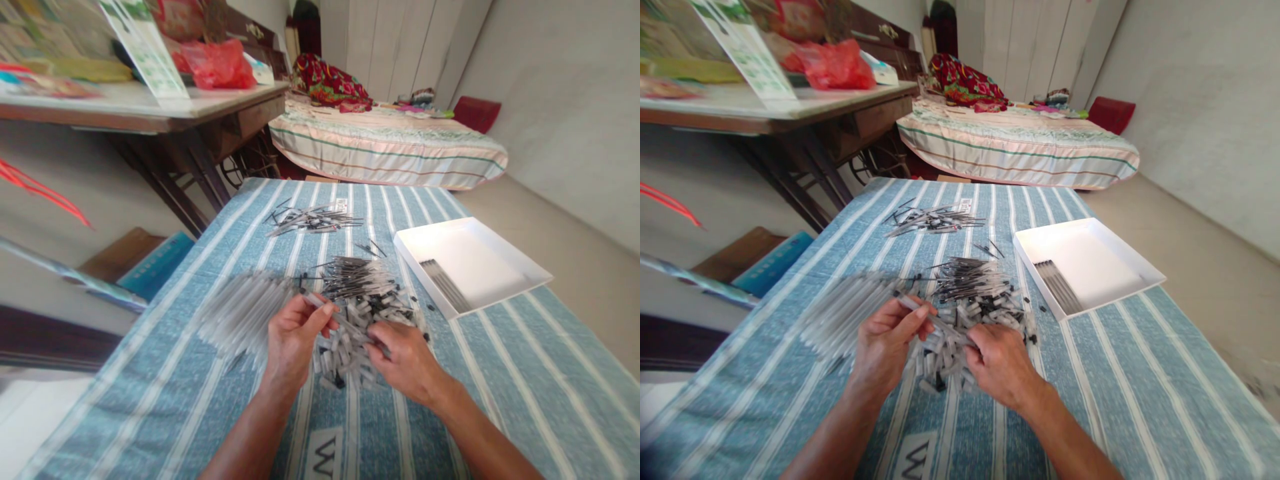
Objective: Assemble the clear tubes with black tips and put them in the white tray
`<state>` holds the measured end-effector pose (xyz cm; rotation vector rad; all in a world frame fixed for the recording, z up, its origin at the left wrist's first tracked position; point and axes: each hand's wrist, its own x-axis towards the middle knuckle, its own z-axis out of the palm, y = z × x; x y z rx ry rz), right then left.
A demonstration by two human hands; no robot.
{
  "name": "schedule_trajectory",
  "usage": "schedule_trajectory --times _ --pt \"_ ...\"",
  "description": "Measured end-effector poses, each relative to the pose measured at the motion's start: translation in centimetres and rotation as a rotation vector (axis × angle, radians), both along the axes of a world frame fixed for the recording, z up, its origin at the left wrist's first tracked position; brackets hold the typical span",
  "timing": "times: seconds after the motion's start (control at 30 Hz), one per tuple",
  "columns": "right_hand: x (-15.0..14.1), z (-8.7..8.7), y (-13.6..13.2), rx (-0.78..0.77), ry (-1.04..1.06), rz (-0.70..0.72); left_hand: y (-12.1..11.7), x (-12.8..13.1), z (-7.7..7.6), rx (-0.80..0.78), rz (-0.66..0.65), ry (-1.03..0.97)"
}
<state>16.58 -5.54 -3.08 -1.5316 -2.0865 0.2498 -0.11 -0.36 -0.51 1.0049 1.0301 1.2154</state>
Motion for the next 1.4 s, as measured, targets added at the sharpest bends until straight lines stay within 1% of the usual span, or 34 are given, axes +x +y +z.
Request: schedule_trajectory --times 0.13,0.27,0.37,0.47,0.63,0.77,0.93,1.13,1.27,1.4 --pt "-0.4 0.3 -0.2 0.012 0.189 -0.046 0.0 0.0 0.2 -0.031 -0.014 -0.037" --pt "-0.5 0.5 -0.5 0.014 0.373 -0.065 0.2 -0.3 0.3 -0.087 -0.042 -0.115" --pt "-0.3 0.4 -0.5 0.027 0.45 -0.058 0.4 -0.5 0.2 -0.144 -0.08 -0.169" --pt "-0.1 0.2 -0.6 0.053 0.49 -0.041 0.6 -0.7 -0.1 -0.175 -0.117 -0.164" --pt "-0.3 0.2 -1.1 0.077 0.476 -0.03 0.8 -0.9 -0.5 -0.221 -0.224 -0.115" --pt "-0.6 0.4 -1.3 0.136 0.434 -0.038 0.7 -0.7 -0.7 -0.227 -0.202 -0.122" --pt "-0.7 0.3 -1.3 0.204 0.365 -0.032 0.5 -0.4 -0.8 -0.194 -0.194 -0.13" --pt "-0.9 0.3 -1.3 0.242 0.341 -0.032 0.4 -0.4 -0.5 -0.194 -0.205 -0.152" --pt "-1.3 0.5 -1.3 0.26 0.326 -0.015 0.4 -0.5 -0.6 -0.197 -0.218 -0.146" --pt "-1.3 0.4 -1.1 0.256 0.324 -0.03 0.3 -0.3 -0.6 -0.196 -0.207 -0.136"
